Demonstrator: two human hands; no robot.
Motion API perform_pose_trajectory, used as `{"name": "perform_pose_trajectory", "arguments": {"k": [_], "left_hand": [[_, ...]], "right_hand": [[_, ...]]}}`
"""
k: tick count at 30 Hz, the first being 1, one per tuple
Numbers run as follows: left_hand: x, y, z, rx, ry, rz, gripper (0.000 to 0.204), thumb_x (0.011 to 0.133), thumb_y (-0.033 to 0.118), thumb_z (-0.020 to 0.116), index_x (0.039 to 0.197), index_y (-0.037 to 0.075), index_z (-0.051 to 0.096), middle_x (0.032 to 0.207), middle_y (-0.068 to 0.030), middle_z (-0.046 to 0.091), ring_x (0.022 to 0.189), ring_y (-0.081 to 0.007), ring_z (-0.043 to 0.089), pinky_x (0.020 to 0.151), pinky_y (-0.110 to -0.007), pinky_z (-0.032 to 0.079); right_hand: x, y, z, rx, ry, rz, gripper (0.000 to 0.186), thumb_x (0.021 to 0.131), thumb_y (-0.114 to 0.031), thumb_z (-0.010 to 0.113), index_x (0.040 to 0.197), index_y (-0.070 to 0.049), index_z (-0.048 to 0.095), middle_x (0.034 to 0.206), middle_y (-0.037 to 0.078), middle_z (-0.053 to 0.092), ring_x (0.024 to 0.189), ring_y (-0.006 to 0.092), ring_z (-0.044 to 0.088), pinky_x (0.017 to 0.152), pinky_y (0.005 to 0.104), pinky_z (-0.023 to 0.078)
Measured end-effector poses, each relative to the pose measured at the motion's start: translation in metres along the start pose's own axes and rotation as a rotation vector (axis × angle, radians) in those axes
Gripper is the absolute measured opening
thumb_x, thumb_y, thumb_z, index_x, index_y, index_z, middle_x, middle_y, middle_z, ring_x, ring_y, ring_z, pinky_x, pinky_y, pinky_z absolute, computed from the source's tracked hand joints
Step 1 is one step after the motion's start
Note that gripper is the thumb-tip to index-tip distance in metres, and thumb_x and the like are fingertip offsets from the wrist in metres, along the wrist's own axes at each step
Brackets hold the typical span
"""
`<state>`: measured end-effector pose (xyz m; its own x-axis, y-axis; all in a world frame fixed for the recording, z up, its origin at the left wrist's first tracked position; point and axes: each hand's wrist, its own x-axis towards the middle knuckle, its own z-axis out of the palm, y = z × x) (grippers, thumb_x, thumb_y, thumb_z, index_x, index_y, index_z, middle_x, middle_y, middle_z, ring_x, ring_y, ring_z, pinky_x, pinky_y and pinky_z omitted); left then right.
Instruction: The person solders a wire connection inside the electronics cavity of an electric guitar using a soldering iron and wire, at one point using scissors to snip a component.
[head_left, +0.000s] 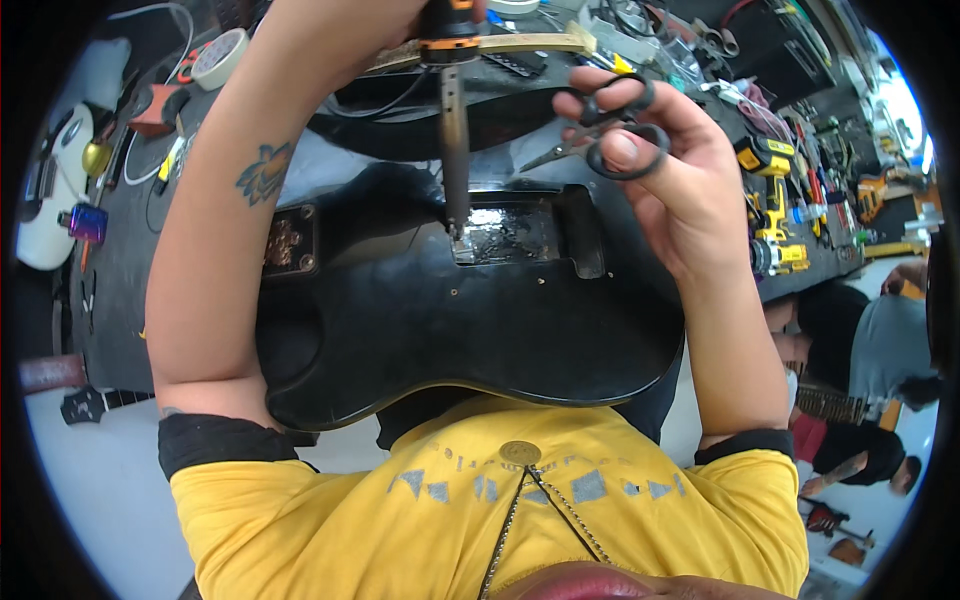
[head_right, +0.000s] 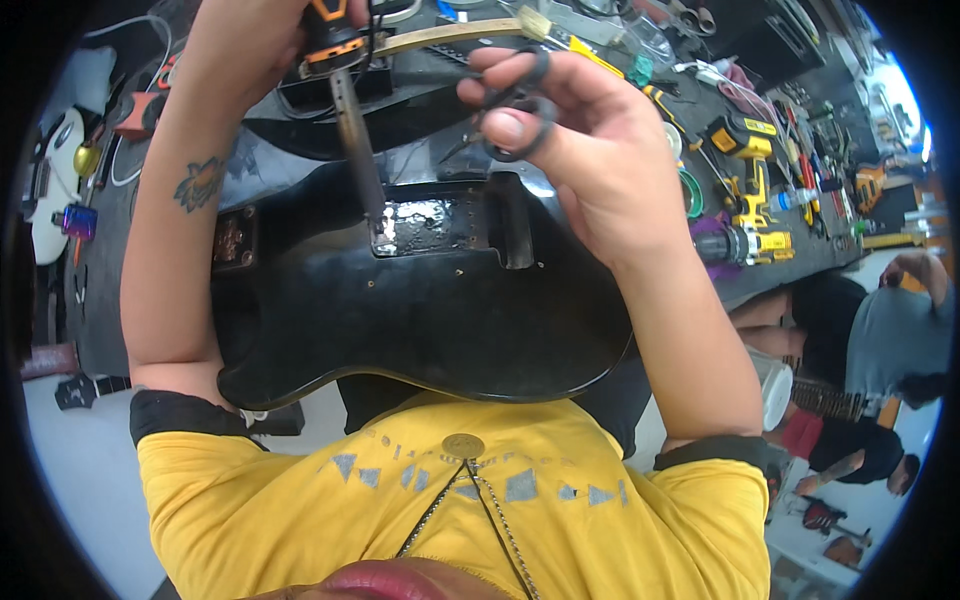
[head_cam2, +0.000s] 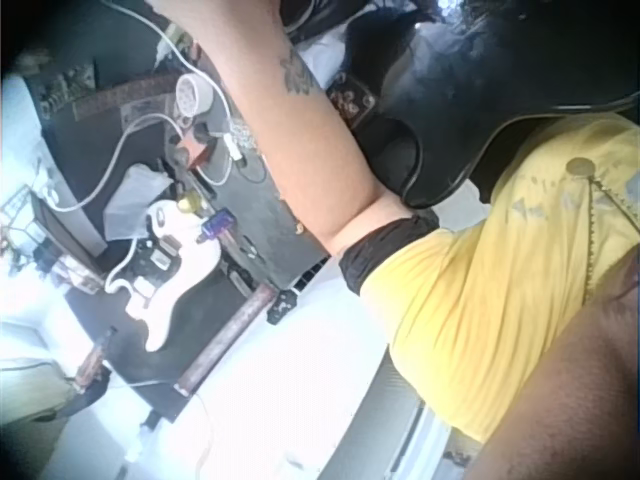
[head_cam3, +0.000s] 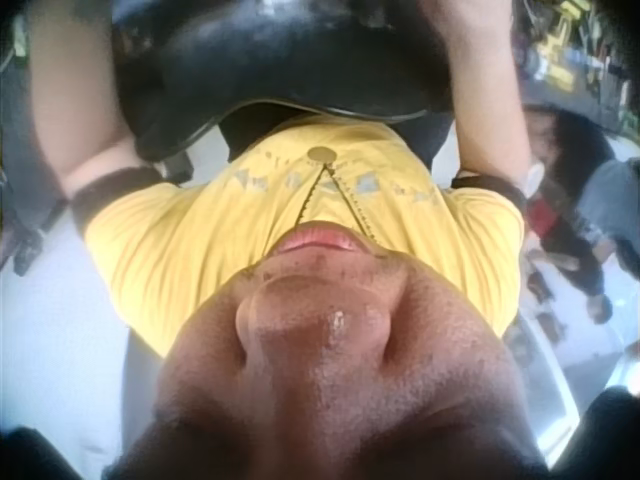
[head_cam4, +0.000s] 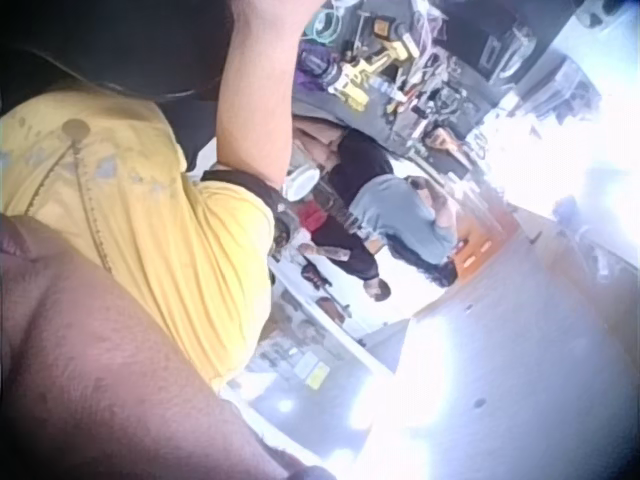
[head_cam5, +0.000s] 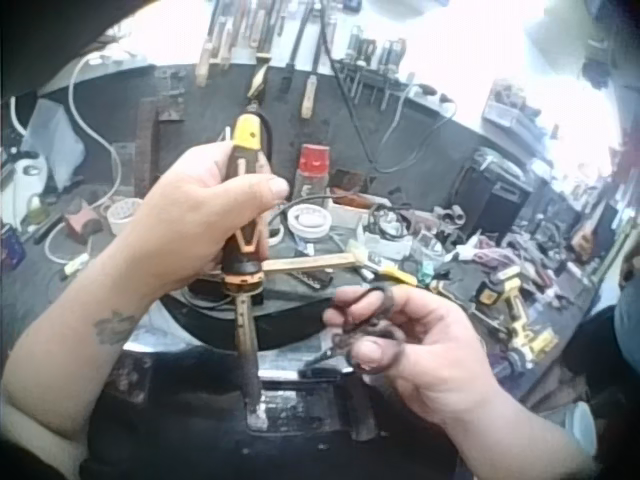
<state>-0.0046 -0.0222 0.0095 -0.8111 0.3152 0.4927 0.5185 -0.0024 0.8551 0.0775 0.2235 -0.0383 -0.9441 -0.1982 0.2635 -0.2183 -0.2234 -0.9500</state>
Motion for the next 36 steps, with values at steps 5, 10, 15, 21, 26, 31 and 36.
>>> {"name": "perform_pose_trajectory", "arguments": {"k": [5,10,15,21,26,31,36], "left_hand": [[0.001,-0.008,0.009,-0.122,0.126,0.026,0.011,0.099,0.013,0.062,0.095,0.004,0.056,0.068,-0.0037,0.062,0.052,-0.0111,0.06,0.05,-0.022,0.05],[0.002,-0.009,0.018,-0.028,0.139,0.072,0.012,0.099,0.015,0.059,0.095,0.004,0.056,0.064,-0.0042,0.061,0.049,-0.0092,0.056,0.046,-0.02,0.043],[0.003,-0.01,0.01,0.072,0.154,0.064,0.016,0.099,0.02,0.056,0.095,0.004,0.055,0.061,-0.006,0.061,0.043,-0.0089,0.051,0.041,-0.019,0.041],[0.005,-0.007,0.011,0.042,0.196,0.004,0.016,0.099,0.02,0.057,0.096,0.004,0.055,0.061,-0.0063,0.061,0.042,-0.0091,0.05,0.04,-0.019,0.041],[-0.001,-0.007,0.034,0.138,0.259,0.118,0.018,0.099,0.022,0.056,0.097,0.005,0.054,0.061,-0.0049,0.06,0.042,-0.0079,0.049,0.04,-0.018,0.038],[0.0,-0.009,0.017,0.226,0.22,0.123,0.021,0.1,0.026,0.056,0.098,0.005,0.055,0.06,-0.0027,0.059,0.041,-0.0058,0.046,0.039,-0.018,0.034],[-0.005,0.003,0.033,0.28,0.247,0.13,0.023,0.101,0.028,0.056,0.097,0.006,0.055,0.06,-0.0018,0.059,0.04,-0.0043,0.043,0.038,-0.017,0.033]], "right_hand": [[0.024,0.005,-0.018,0.018,-0.225,0.195,0.04,0.089,-0.018,0.082,0.121,0.001,0.068,0.107,0.004,0.069,0.099,0.0132,0.068,0.092,0.0281,0.054],[0.038,0.034,-0.043,0.397,-0.312,0.325,0.027,0.092,-0.012,0.078,0.112,0.002,0.068,0.098,0.006,0.071,0.089,0.0134,0.068,0.08,0.0267,0.056],[0.036,0.045,-0.058,0.506,-0.328,0.326,0.046,0.088,-0.02,0.084,0.123,0.004,0.064,0.105,0.009,0.071,0.095,0.0169,0.071,0.085,0.0282,0.058],[0.032,0.043,-0.067,0.528,-0.343,0.13,0.072,0.08,-0.035,0.089,0.129,0.01,0.059,0.111,0.015,0.07,0.099,0.0243,0.071,0.09,0.036,0.059],[0.025,0.031,-0.055,0.559,-0.309,0.145,0.073,0.079,-0.032,0.091,0.129,0.01,0.059,0.115,0.017,0.069,0.1,0.0267,0.071,0.091,0.038,0.059],[0.031,0.045,-0.066,0.503,-0.284,0.116,0.071,0.078,-0.03,0.091,0.129,0.009,0.06,0.115,0.017,0.069,0.101,0.0265,0.071,0.092,0.0387,0.059],[0.028,0.034,-0.06,0.601,-0.337,0.134,0.071,0.079,-0.031,0.09,0.128,0.011,0.059,0.108,0.017,0.07,0.099,0.0256,0.072,0.09,0.0364,0.06]]}}
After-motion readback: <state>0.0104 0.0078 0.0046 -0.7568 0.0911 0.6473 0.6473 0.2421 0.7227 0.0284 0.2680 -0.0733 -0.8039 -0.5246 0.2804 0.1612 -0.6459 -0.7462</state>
